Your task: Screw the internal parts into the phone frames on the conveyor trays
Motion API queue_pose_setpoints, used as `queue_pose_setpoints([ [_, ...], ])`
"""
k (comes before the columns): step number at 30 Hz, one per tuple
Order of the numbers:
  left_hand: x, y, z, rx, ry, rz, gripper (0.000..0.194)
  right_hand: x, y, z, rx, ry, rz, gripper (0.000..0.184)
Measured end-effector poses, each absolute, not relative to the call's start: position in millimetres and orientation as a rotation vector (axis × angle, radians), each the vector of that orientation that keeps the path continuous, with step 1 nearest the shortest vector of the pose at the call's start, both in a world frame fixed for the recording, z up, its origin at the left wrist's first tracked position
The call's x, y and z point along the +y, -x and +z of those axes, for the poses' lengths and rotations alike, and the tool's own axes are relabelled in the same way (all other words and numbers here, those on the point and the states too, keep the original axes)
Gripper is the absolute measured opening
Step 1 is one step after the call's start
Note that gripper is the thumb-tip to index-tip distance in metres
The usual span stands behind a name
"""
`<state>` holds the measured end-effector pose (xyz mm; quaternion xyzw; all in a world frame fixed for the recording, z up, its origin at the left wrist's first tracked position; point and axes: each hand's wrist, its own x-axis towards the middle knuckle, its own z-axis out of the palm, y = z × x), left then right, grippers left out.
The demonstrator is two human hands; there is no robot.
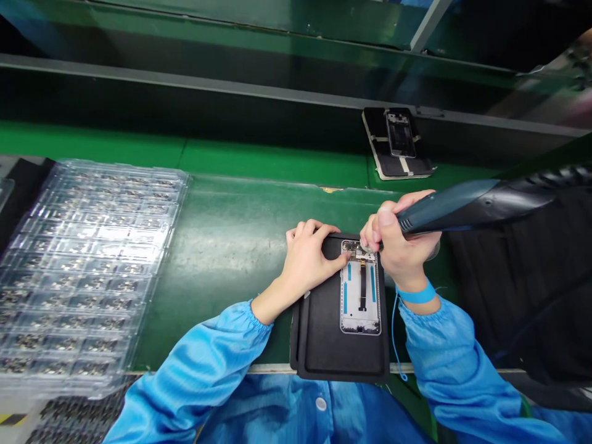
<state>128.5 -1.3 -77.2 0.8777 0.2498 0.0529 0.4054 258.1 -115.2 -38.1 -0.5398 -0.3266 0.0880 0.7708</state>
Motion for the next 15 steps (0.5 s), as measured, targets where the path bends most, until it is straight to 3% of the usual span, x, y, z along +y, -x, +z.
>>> queue_pose_setpoints([
  [11, -3, -132, -77, 0.640, -2.248, 0.108, 0.048, -110, -259, -38, -0.644, 1.193, 0.187, 0.054],
  [15, -9, -121, -71, 0.614, -2.294, 0.080, 0.062, -128, -249, -25, -0.536, 1.154, 0.200, 0.055],
])
